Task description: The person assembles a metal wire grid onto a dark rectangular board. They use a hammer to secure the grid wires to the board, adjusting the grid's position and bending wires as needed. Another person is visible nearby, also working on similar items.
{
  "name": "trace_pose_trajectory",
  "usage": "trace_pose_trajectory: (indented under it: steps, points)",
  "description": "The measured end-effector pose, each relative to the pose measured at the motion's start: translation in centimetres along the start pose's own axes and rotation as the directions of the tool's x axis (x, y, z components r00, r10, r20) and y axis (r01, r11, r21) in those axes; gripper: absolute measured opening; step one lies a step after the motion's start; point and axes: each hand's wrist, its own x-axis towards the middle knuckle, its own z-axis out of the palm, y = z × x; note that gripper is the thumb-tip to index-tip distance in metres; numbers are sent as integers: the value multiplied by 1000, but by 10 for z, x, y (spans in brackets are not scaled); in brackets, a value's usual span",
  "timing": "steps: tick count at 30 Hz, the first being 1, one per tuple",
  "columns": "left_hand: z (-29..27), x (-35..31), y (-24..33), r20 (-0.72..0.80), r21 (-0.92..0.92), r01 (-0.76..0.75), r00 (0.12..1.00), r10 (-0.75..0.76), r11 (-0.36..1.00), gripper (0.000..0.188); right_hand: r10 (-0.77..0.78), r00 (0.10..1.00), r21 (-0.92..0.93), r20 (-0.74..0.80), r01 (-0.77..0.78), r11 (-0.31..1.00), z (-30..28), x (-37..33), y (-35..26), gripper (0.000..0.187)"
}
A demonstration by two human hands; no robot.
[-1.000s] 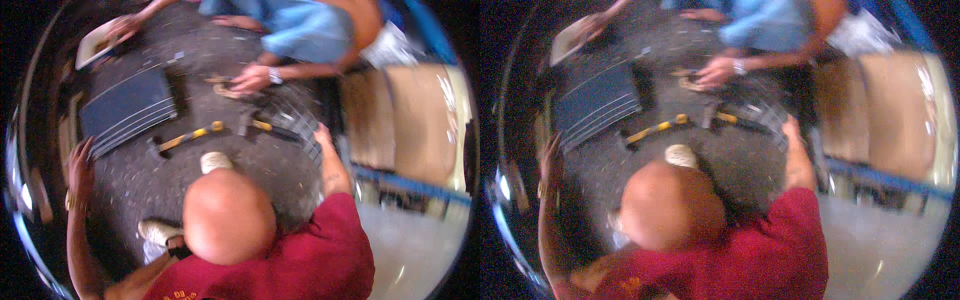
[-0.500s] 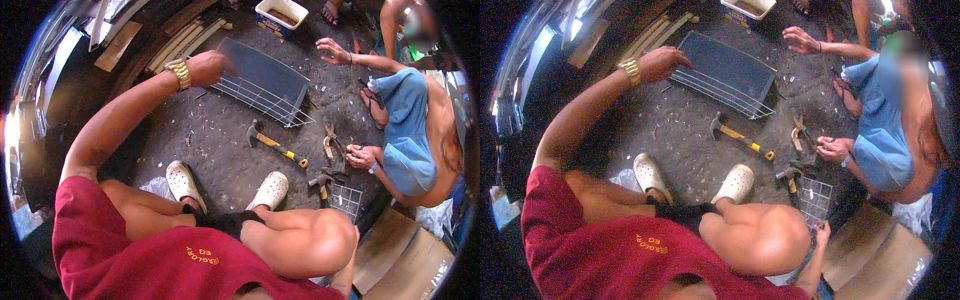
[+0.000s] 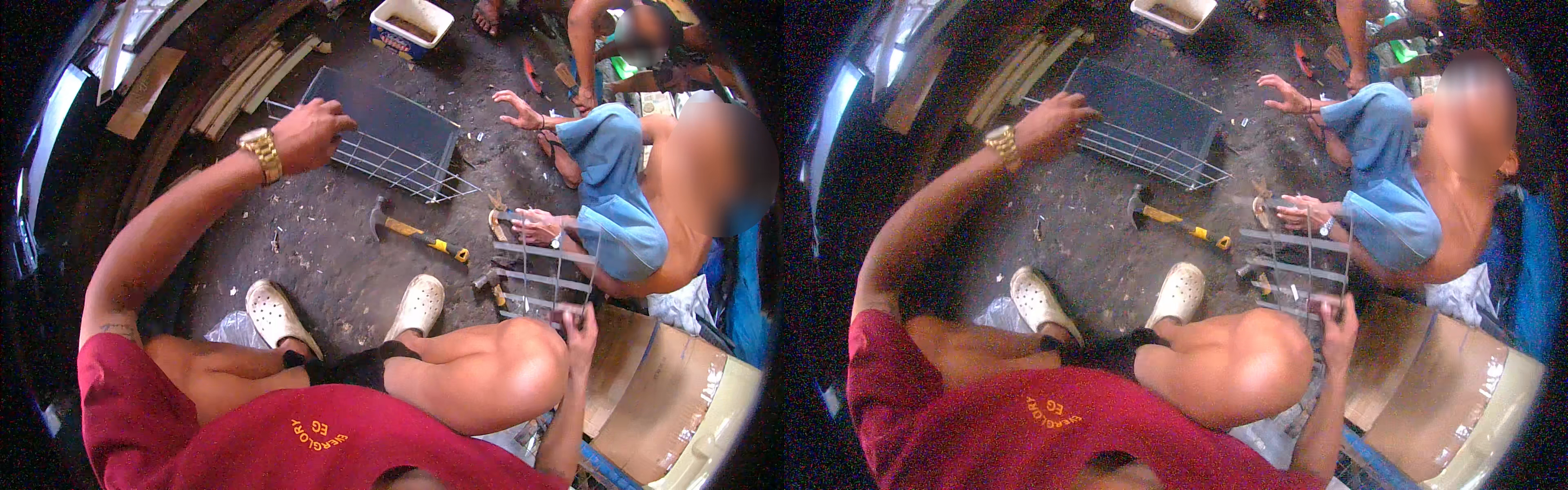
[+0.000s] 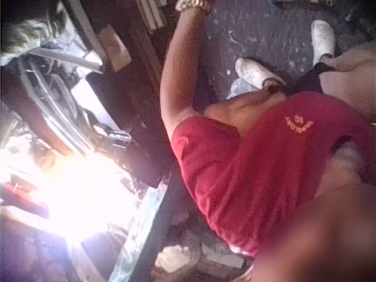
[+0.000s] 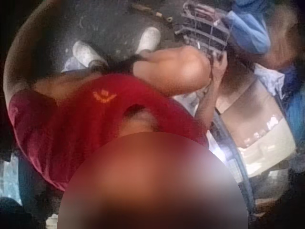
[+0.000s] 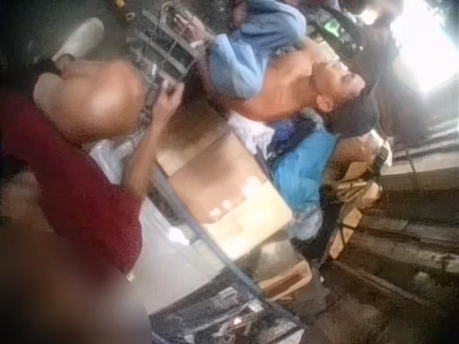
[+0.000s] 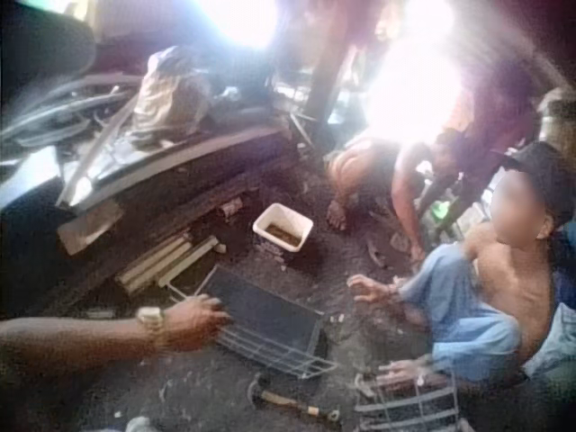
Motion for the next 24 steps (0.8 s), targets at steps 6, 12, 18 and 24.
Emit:
trace_pose_trajectory:
  steps: [6, 12, 18, 24]
  points:
    - [10, -26, 20, -92, 196, -44, 994, 63, 980, 57, -548, 837, 120, 5, 543, 831, 12, 118, -135, 26]
    - [13, -29, 28, -94, 207, -3, 995, 23, 978, 64, -711, 690, 554, 133, 543, 631, 86, 261, -246, 45]
    - [9, -25, 29, -41, 192, 4, 999, 4, 981, 59, -514, 739, -164, 435, 626, 762, 204, 366, -273, 51]
    - [17, -32, 36, -135, 212, 35, 991, -7, 977, 55, -467, 753, -316, 463, 633, 707, 266, 395, -238, 59]
